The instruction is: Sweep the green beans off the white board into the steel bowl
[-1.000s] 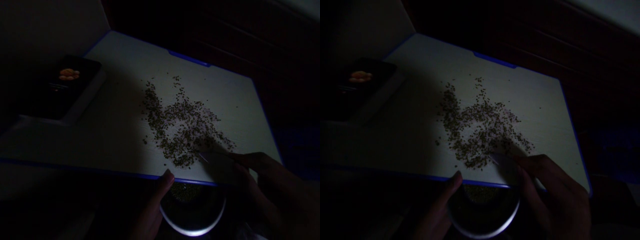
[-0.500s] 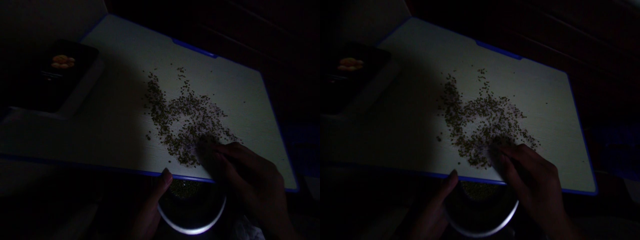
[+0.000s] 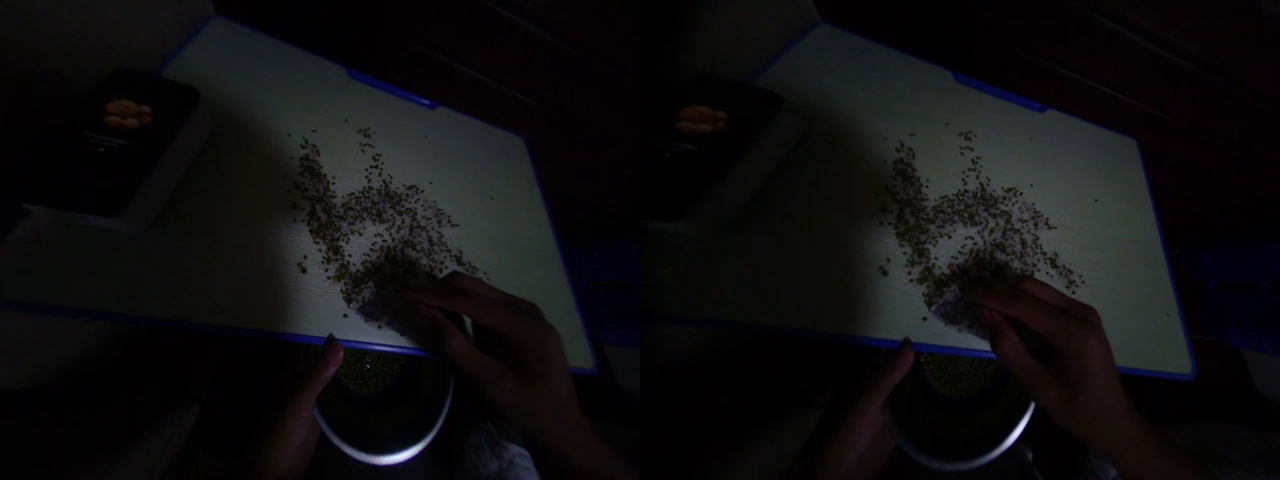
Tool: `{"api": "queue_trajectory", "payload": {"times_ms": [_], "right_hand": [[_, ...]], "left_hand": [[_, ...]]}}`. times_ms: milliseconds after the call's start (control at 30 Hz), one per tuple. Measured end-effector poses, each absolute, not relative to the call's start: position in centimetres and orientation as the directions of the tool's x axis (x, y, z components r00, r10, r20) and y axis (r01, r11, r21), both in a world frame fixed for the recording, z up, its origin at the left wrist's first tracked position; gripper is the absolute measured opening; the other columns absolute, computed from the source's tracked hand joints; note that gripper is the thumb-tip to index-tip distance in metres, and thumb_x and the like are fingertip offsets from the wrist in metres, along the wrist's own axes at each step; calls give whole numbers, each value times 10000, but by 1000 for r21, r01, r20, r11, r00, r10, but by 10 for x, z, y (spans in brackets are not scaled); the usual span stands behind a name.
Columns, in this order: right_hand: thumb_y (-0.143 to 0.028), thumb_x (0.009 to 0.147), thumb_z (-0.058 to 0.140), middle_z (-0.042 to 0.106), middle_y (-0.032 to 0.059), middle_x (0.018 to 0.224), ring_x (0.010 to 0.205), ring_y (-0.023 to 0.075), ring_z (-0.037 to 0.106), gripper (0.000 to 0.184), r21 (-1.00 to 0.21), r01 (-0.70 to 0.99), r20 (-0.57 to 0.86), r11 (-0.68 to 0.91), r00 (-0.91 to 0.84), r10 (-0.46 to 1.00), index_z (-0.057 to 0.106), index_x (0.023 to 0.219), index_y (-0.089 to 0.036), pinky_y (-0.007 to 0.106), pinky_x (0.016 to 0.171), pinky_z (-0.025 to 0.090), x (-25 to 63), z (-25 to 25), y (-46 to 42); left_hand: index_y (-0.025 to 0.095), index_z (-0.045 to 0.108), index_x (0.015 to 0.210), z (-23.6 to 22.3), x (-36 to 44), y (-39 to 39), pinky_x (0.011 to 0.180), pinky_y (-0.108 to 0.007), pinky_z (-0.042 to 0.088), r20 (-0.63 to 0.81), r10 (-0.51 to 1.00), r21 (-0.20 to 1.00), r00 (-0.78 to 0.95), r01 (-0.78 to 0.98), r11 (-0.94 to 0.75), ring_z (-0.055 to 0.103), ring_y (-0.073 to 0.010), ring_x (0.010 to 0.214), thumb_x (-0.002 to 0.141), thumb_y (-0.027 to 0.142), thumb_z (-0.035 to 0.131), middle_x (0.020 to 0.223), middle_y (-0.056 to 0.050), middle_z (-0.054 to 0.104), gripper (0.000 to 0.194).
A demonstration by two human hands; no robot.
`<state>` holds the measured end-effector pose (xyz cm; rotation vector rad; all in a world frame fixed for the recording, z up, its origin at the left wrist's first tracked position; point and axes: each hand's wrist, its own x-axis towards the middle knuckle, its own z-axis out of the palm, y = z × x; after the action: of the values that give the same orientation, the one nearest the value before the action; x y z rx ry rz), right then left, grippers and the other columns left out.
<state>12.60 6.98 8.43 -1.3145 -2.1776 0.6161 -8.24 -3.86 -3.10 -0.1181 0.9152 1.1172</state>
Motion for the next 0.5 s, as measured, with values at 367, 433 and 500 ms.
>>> {"api": "queue_trajectory", "payload": {"times_ms": [367, 433, 500], "right_hand": [[-385, 1027, 851, 922, 24, 1035, 941, 238, 870, 126, -781, 603, 68, 163, -178, 982, 931, 1077, -302, 380, 865, 694, 120, 76, 125], [-396, 1022, 854, 927, 34, 1072, 976, 257, 874, 151, -789, 601, 58, 132, -142, 988, 929, 1102, -291, 391, 856, 690, 122, 78, 132], [-400, 1021, 853, 927, 36, 1104, 1004, 267, 873, 154, -775, 616, 80, 141, -126, 989, 930, 1101, -294, 393, 851, 683, 128, 83, 133]], "left_hand": [[484, 393, 1836, -23, -83, -36, 1389, -619, 467, -678, 723, 362, 134, -795, 487, 550, -441, 1683, 974, 516, 936, 1751, -57, 696, 1020], [463, 425, 1827, -25, -82, -37, 1375, -637, 480, -690, 714, 365, 117, -795, 484, 551, -456, 1679, 950, 500, 955, 1745, -66, 701, 1026], [438, 471, 1808, -28, -80, -38, 1373, -628, 484, -714, 698, 387, 61, -796, 466, 549, -453, 1682, 942, 477, 961, 1730, -64, 714, 996]]}}
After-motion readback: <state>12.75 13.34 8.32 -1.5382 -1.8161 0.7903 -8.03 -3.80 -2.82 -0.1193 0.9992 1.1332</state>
